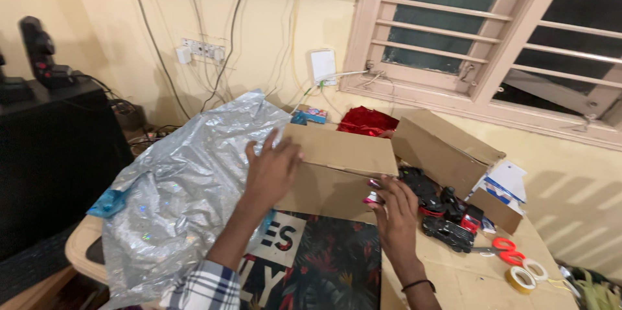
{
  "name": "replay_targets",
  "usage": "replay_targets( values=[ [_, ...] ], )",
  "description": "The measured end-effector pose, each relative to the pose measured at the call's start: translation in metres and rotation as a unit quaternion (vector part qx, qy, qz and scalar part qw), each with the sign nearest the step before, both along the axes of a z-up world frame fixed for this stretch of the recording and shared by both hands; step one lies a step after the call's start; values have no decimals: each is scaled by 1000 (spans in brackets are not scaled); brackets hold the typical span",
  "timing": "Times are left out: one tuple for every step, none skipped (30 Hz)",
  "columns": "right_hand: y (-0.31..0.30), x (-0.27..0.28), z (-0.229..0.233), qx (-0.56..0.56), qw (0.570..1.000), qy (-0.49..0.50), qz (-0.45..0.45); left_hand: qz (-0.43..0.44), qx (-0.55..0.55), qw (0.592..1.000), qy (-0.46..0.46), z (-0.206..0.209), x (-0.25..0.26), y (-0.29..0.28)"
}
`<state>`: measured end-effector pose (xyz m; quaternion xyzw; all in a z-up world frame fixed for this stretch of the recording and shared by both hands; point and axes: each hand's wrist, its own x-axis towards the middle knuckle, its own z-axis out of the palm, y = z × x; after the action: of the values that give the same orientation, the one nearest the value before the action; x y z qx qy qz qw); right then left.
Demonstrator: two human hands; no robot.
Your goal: The person places small items into a blue and white box, then closes it. They then fold and staple a plain brown cardboard box shut using a handheld stapler.
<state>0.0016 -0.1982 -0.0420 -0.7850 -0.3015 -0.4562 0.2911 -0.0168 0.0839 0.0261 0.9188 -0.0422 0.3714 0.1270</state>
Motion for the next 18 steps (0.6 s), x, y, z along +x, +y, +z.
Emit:
replay_targets(
  values=[
    [0, 1, -1, -2, 1000, -3, -1, 15, 20, 1000, -8, -2, 3, 14],
    [1, 2, -2, 0, 1000, -1, 0, -31, -10, 999, 6, -5, 5, 30],
    [2, 3, -3, 2, 1000, 2, 1, -78, -41, 996, 19, -8, 9, 45],
    [2, 3, -4, 4, 1000, 4, 2, -124, -71, 989, 31, -12, 13, 55],
    [1, 4, -5, -5, 1000, 3, -1, -162, -101, 981, 35, -20, 17, 61],
    [0, 4, -5, -14, 1000, 3, -4, -199, -131, 970, 39, -28, 20, 66],
    [0, 5, -5, -22, 1000, 1, -5, -235, -160, 958, 41, -35, 22, 71],
    [1, 4, -5, -23, 1000, 3, -5, -249, -198, 947, 42, -42, 24, 72],
    [2, 4, -4, -23, 1000, 6, -5, -262, -235, 935, 44, -48, 26, 70],
    [3, 5, -4, -24, 1000, 9, -6, -274, -271, 921, 45, -53, 28, 68],
    [4, 5, -4, -24, 1000, 9, -5, -279, -302, 911, 40, -57, 28, 65],
    [5, 5, -4, -25, 1000, 10, -3, -283, -332, 899, 34, -60, 28, 60],
    [5, 4, -5, -26, 1000, 11, -4, -288, -363, 886, 30, -63, 27, 56],
    [5, 4, -6, -28, 1000, 13, -6, -276, -358, 892, 16, -63, 25, 52],
    [5, 4, -6, -29, 999, 13, -10, -265, -351, 898, 2, -61, 23, 49],
    [4, 4, -7, -29, 999, 13, -13, -253, -344, 904, -12, -59, 21, 46],
    [4, 6, -7, -29, 999, 10, -16, -234, -338, 912, -15, -57, 19, 43],
    [3, 8, -7, -29, 999, 7, -19, -214, -332, 919, -19, -55, 17, 40]
  ],
)
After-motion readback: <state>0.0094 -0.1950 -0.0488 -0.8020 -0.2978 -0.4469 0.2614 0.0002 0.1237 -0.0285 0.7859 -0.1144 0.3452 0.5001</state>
